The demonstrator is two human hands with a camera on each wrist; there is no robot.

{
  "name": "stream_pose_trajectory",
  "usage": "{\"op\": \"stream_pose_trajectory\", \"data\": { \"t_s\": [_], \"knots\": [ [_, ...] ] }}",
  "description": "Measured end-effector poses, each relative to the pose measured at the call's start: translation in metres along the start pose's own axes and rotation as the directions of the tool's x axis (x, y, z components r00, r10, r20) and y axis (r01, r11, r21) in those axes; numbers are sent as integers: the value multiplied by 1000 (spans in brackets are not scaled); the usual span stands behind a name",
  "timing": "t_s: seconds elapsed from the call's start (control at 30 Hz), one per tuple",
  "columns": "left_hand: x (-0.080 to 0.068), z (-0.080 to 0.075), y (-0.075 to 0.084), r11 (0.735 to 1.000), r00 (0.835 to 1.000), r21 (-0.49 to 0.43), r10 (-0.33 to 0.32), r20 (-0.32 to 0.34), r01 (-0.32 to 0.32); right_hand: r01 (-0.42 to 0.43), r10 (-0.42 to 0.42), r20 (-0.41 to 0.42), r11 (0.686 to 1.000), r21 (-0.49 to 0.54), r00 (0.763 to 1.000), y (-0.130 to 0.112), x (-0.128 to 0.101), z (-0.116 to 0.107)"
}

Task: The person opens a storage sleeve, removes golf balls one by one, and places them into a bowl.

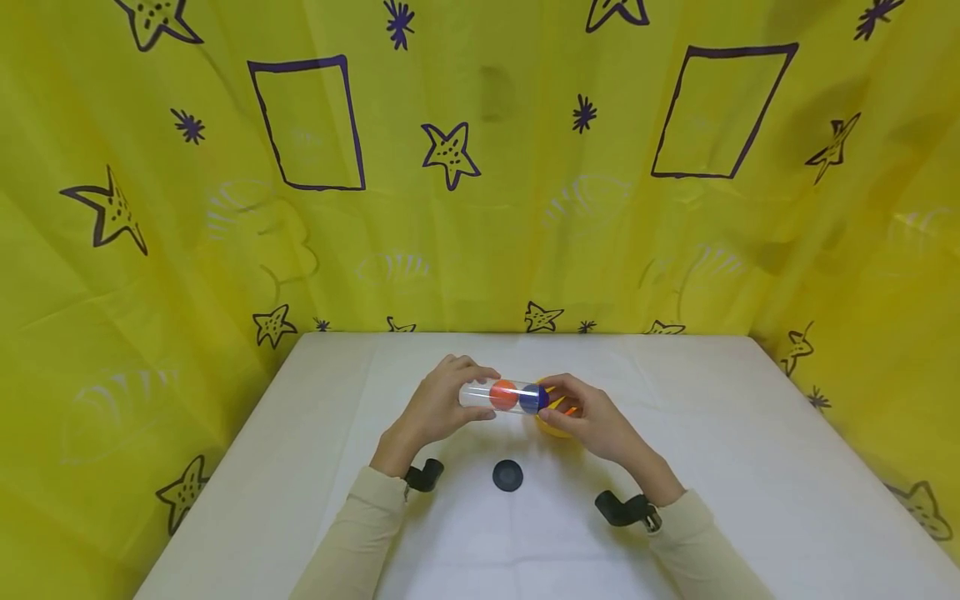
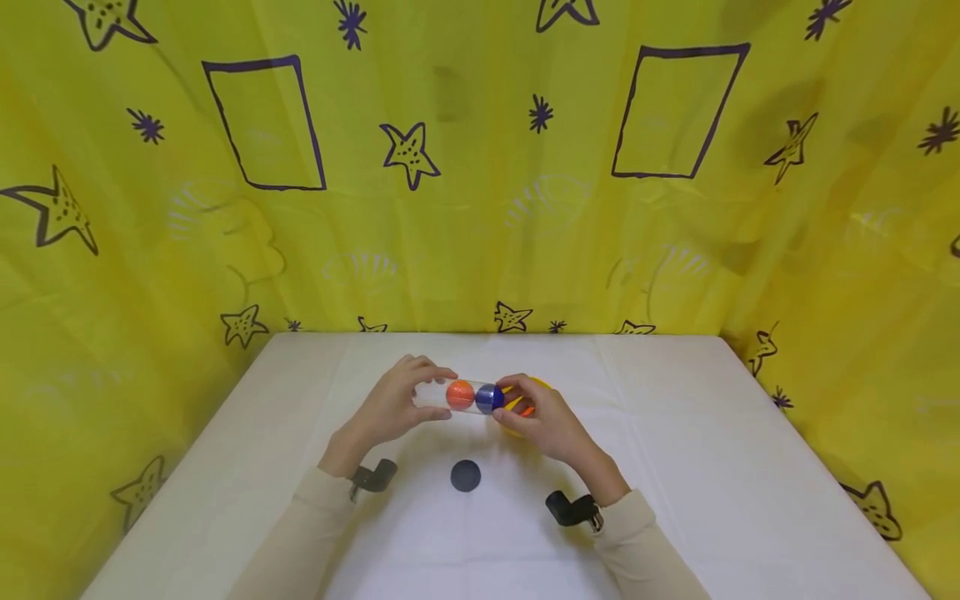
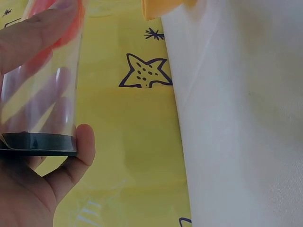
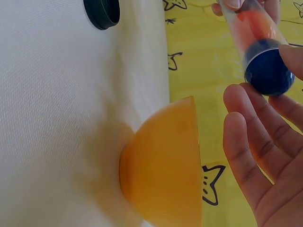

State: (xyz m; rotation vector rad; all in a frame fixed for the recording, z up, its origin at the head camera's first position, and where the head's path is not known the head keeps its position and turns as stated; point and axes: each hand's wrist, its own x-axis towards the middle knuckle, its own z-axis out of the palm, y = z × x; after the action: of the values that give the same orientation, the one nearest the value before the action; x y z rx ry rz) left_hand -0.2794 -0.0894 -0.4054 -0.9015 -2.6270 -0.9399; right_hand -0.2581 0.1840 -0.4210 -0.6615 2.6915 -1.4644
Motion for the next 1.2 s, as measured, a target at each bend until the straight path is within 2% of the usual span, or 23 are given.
{"op": "stream_pose_trajectory", "data": {
  "t_s": [0.63,1.2],
  "knots": [
    [0,1,-2,999,1000,30,-24,-15,24,-38,38,6,999,1,999,2,-1,-5],
    [1,5,-5,1000,1000,-13,-11,-13,10,0,-3,-72,999,-40,997,6,0,-5]
  ]
}}
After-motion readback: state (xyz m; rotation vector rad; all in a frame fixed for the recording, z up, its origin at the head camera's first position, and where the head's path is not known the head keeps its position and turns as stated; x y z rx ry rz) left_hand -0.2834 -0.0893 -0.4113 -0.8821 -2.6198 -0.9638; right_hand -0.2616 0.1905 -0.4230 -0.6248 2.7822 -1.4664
